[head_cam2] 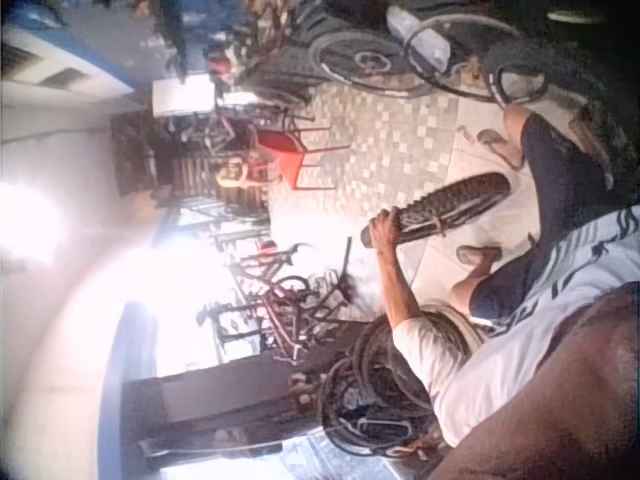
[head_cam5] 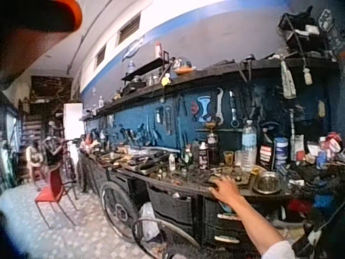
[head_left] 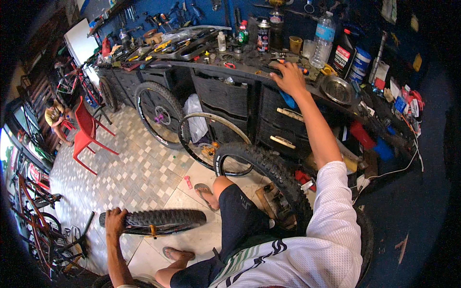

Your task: The person installs a bicycle tire onto a wheel rim. They use a tire lever to seat the tire bead, apply sealant into the tire, and then use a floor pump to inflate the tire.

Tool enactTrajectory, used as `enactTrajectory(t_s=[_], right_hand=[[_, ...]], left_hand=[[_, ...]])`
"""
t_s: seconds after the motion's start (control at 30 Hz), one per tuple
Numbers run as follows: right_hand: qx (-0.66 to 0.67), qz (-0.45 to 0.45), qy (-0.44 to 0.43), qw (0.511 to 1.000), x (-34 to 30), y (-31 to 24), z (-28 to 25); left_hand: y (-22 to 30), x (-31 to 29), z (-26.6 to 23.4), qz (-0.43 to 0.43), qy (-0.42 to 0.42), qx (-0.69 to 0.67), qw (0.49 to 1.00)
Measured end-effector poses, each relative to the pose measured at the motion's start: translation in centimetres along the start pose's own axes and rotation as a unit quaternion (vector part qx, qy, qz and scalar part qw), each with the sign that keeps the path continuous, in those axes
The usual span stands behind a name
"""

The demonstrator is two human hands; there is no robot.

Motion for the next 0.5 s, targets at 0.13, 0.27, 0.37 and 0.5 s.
enactTrajectory(t_s=[0.13,0.27,0.37,0.5], right_hand=[[-0.035,-0.013,-0.007,0.999,0.8,0.3,-0.6],[-0.009,-0.021,0.046,0.999,1.9,0.4,-0.2],[0.008,-0.047,0.085,0.995,2.1,-0.3,1.6],[0.002,-0.068,0.066,0.996,1.0,-1.0,1.5]], left_hand=[[-1.1,-1.3,3.7,-0.055,-0.016,-0.036,0.998],[-2.5,-2.6,3.9,-0.128,-0.026,-0.03,0.991],[-3.3,-3.9,5.0,-0.166,-0.028,-0.052,0.984],[-2.6,-3.8,3.7,-0.205,0.001,-0.228,0.952]])
Point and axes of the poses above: each hand's wrist, its own x-axis towards the middle knuckle, its own z-axis out of the palm, y = z × x, the point moved 1 cm from there along x, towards the middle knuckle, and after that the axes turned 7 degrees about -x, right-handed, at the moved point
